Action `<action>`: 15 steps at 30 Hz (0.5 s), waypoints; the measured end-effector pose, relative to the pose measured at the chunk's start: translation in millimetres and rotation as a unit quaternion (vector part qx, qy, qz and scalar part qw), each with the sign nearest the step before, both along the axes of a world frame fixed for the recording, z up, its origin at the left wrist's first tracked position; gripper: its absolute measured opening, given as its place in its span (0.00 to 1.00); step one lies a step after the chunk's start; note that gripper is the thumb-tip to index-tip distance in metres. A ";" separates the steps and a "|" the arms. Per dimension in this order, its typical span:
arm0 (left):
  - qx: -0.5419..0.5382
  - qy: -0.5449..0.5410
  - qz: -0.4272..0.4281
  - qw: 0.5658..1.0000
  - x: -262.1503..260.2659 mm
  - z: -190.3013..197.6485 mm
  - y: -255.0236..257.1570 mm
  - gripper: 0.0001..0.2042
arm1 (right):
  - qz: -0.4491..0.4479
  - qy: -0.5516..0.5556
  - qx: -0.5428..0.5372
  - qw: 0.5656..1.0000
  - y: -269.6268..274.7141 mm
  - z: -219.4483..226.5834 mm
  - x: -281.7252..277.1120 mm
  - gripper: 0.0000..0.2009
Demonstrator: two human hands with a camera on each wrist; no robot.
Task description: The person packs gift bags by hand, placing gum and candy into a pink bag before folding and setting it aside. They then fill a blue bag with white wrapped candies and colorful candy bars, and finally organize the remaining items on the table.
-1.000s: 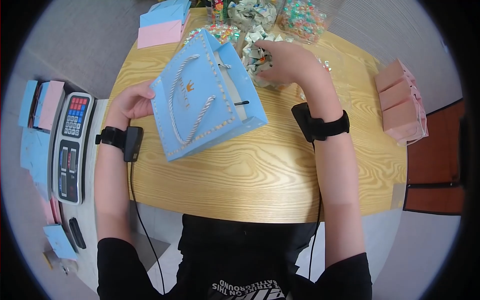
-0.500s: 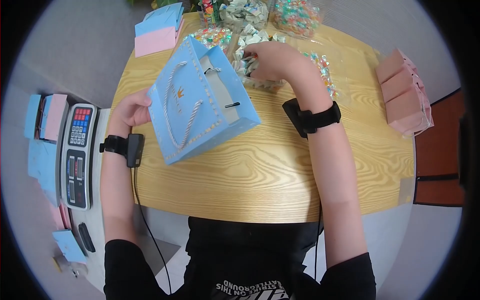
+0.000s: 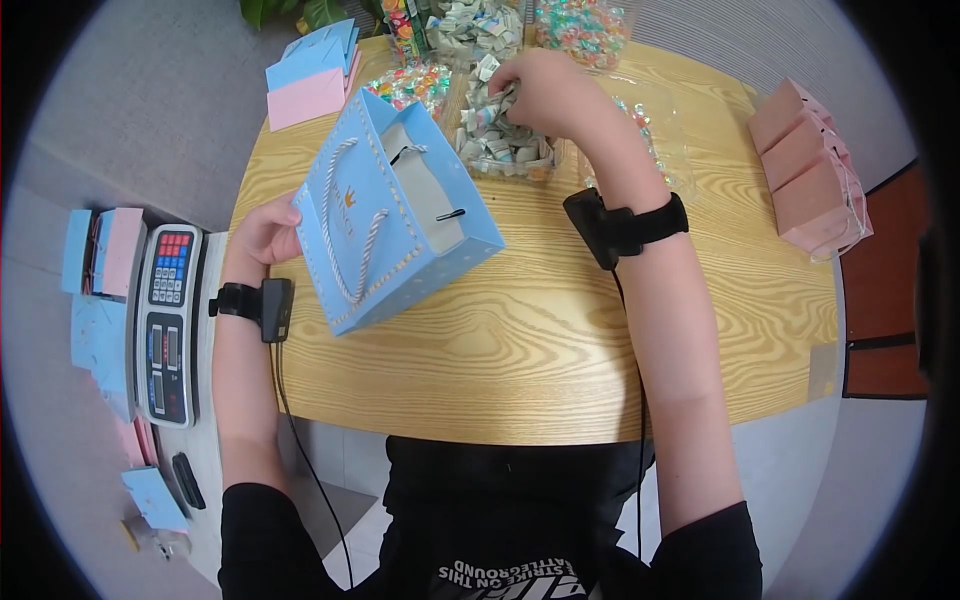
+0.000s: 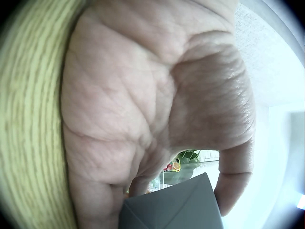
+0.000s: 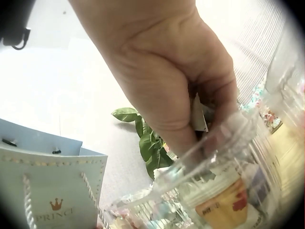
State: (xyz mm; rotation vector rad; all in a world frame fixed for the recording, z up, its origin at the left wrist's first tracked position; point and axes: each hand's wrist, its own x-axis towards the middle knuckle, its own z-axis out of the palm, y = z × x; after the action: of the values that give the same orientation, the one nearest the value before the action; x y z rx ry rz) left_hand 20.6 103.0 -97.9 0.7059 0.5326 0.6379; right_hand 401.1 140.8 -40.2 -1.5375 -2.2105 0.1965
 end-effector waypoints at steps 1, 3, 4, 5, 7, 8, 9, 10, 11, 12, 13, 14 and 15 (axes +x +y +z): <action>0.000 0.000 0.000 1.000 -0.5 -0.2 0.1 0.34 | 0.000 0.000 0.000 1.000 -2.5 4.9 0.2 0.18; -0.001 0.002 0.001 1.000 -0.9 -0.5 0.2 0.34 | -0.007 0.040 -0.024 0.999 -8.3 14.9 0.8 0.17; 0.000 0.002 0.001 1.000 -0.9 -1.0 0.4 0.34 | -0.006 0.040 -0.023 0.999 -9.0 17.5 1.5 0.17; -0.002 -0.002 0.000 1.000 -1.1 -1.5 0.7 0.34 | -0.002 0.046 -0.006 0.999 -9.6 19.5 2.2 0.17; -0.004 -0.005 -0.001 1.000 -1.3 -1.2 0.8 0.35 | 0.002 0.051 0.011 0.999 -11.0 24.2 2.5 0.17; -0.004 -0.003 -0.002 1.000 -1.1 -1.0 0.8 0.35 | -0.001 0.066 0.005 0.998 -12.2 27.0 2.4 0.16; -0.005 -0.001 -0.002 1.000 -0.8 -0.8 0.7 0.35 | -0.003 0.081 0.000 0.997 -13.7 29.9 2.5 0.16; -0.005 -0.001 -0.002 1.000 -0.5 -0.6 0.4 0.35 | -0.003 0.081 0.000 0.997 -16.2 33.6 2.5 0.16; -0.006 0.001 0.000 1.000 -0.2 -0.4 0.2 0.35 | -0.009 0.103 -0.017 0.995 -19.2 37.6 2.5 0.16; -0.006 0.003 0.002 1.000 -0.1 -0.3 0.0 0.35 | -0.015 0.125 -0.035 0.991 -20.9 41.0 2.5 0.16; -0.006 0.003 0.003 1.000 -0.4 -0.5 0.1 0.35 | -0.014 0.125 -0.035 0.991 -20.7 43.0 3.6 0.16; -0.010 0.003 0.004 1.000 -0.9 -1.1 0.4 0.35 | 0.010 0.112 -0.005 0.994 -20.1 44.5 5.5 0.15; -0.015 0.002 0.006 1.000 -1.8 -2.1 0.7 0.36 | 0.036 0.100 0.025 0.994 -19.8 47.1 6.3 0.14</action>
State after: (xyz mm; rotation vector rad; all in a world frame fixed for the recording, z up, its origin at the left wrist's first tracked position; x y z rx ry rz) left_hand 18.8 103.7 -99.9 0.6773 0.5495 0.6388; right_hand 407.5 121.1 6.9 -1.3507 -2.0981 0.2997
